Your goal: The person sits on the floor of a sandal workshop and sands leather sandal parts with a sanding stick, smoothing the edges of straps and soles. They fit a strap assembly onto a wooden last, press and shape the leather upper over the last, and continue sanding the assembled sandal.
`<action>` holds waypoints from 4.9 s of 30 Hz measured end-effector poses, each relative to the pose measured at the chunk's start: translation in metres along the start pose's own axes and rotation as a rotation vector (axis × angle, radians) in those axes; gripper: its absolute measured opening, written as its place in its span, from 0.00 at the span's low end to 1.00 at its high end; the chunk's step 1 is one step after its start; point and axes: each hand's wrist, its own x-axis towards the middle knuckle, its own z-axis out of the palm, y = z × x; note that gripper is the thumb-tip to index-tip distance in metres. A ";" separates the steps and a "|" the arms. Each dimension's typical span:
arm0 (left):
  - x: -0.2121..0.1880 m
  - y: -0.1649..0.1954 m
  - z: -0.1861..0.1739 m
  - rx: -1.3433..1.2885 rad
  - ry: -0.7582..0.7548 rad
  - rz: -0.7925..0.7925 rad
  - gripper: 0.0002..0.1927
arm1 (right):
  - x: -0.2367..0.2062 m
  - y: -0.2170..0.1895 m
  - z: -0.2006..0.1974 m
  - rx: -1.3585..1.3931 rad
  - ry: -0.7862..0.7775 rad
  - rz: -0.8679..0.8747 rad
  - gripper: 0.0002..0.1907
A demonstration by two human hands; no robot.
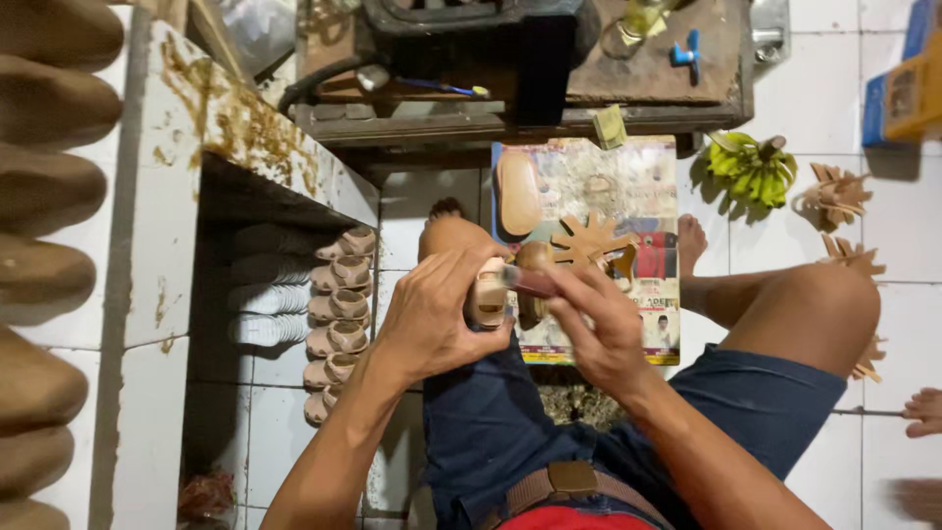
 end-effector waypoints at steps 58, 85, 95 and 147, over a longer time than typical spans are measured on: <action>-0.020 0.043 0.097 -1.956 0.680 -0.633 0.18 | -0.054 -0.003 -0.014 0.075 0.090 -0.114 0.20; -0.006 0.053 0.097 -1.845 0.749 -0.601 0.18 | -0.051 -0.020 -0.028 0.049 -0.028 -0.222 0.20; -0.014 0.033 0.094 -1.899 0.808 -0.578 0.19 | -0.062 -0.003 -0.033 0.119 0.025 -0.117 0.18; -0.031 -0.023 0.085 -1.380 0.764 -0.602 0.31 | -0.022 0.026 0.023 0.006 -0.099 -0.075 0.21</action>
